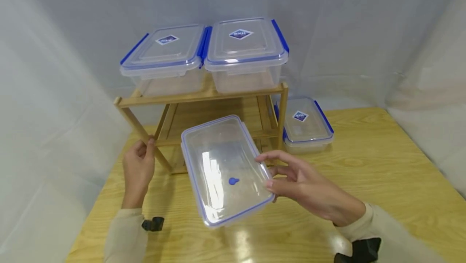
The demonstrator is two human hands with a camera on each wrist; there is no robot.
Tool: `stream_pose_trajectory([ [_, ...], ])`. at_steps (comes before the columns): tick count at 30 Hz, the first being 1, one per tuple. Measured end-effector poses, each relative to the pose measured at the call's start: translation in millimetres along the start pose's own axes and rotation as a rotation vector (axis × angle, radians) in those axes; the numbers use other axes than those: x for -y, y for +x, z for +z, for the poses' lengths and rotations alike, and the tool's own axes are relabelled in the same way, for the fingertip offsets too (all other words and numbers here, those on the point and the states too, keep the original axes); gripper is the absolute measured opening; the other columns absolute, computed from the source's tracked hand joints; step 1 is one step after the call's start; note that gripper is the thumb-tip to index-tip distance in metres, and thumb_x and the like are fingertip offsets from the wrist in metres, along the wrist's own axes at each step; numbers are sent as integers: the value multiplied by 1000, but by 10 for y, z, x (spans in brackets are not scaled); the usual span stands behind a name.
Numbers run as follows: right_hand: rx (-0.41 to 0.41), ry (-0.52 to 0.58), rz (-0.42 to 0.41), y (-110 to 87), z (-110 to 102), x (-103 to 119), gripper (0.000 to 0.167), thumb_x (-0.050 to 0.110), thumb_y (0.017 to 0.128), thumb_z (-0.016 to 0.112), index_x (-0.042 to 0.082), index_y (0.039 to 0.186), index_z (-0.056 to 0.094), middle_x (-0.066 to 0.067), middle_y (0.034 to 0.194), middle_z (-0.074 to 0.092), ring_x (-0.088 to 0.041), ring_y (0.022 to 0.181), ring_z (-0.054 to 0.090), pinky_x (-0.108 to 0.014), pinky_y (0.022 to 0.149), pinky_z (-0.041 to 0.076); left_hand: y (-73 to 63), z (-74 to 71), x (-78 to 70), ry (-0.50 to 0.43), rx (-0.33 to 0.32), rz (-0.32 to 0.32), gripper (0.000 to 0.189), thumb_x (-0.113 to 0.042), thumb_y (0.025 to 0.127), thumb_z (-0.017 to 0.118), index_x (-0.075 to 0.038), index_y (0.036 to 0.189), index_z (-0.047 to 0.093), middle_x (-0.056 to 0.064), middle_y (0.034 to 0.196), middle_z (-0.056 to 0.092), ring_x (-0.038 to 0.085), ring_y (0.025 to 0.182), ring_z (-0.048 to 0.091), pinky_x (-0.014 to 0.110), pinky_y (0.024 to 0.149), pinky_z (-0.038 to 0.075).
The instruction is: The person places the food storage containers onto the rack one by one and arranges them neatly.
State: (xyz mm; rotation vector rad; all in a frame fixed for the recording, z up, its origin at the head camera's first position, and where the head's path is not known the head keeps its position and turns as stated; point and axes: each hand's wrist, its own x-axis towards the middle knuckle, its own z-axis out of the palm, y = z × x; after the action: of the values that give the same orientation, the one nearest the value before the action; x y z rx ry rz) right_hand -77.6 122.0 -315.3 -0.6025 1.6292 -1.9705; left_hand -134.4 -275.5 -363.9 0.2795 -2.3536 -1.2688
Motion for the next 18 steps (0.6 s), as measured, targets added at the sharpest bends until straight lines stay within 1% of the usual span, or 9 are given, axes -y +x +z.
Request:
stream_pose_trajectory([
  [3, -12, -17, -8, 161, 106, 35, 54, 3, 96, 68, 8, 145, 47, -18, 147, 39, -25, 99, 56, -39, 79, 59, 4, -6, -1, 5, -8, 1, 43, -32, 108, 50, 1, 131, 65, 21, 122, 69, 33, 113, 67, 47, 97, 54],
  [5, -20, -33, -17, 272, 164, 55, 55, 2, 95, 68, 9, 145, 48, -18, 147, 40, -26, 99, 56, -38, 80, 59, 2, -10, -3, 2, -10, 3, 43, -31, 108, 50, 2, 129, 65, 22, 122, 69, 34, 113, 67, 47, 98, 54],
  [7, -29, -49, -31, 383, 205, 67, 55, 1, 94, 67, 8, 145, 48, -19, 140, 45, -25, 95, 57, -37, 79, 59, 0, -14, -1, 8, -14, 13, 41, -30, 108, 51, 4, 122, 68, 23, 120, 69, 36, 112, 68, 42, 95, 56],
  [9, -43, -40, -36, 482, 232, 83, 55, 0, 94, 67, 7, 146, 48, -19, 129, 50, -23, 92, 59, -35, 79, 59, 1, -17, 5, 14, -16, 25, 41, -30, 108, 50, 7, 109, 68, 24, 119, 69, 37, 109, 68, 31, 85, 59],
  [11, -60, -23, -40, 564, 230, 97, 56, -1, 94, 66, 7, 146, 47, -18, 117, 54, -22, 88, 60, -34, 78, 59, 7, -4, 7, 23, -17, 38, 42, -30, 108, 51, 8, 94, 65, 24, 118, 70, 37, 106, 69, 19, 70, 56],
  [13, -81, -3, -35, 640, 224, 118, 56, -2, 95, 66, 8, 147, 47, -15, 109, 57, -22, 86, 61, -35, 79, 59, 13, 3, 15, 26, -19, 41, 44, -30, 108, 51, 7, 85, 59, 24, 117, 70, 36, 103, 70, 14, 61, 48],
  [14, -90, 6, -29, 676, 220, 129, 56, -2, 95, 66, 8, 147, 47, -14, 107, 57, -21, 86, 62, -36, 80, 59, 13, 4, 18, 24, -18, 40, 45, -30, 108, 51, 7, 85, 58, 24, 117, 70, 36, 103, 70, 14, 60, 48],
  [15, -100, 15, -22, 714, 216, 138, 56, -2, 95, 66, 8, 147, 47, -13, 104, 58, -21, 85, 62, -36, 81, 59, 11, 0, 20, 24, -17, 39, 44, -30, 108, 50, 8, 87, 61, 24, 117, 70, 35, 104, 69, 17, 62, 51],
  [18, -129, 43, 2, 834, 206, 166, 56, -2, 96, 65, 11, 147, 48, -12, 103, 59, -20, 88, 62, -36, 84, 59, 11, -7, 29, 17, -11, 25, 44, -31, 108, 49, 9, 105, 67, 23, 120, 69, 35, 109, 68, 31, 83, 59],
])
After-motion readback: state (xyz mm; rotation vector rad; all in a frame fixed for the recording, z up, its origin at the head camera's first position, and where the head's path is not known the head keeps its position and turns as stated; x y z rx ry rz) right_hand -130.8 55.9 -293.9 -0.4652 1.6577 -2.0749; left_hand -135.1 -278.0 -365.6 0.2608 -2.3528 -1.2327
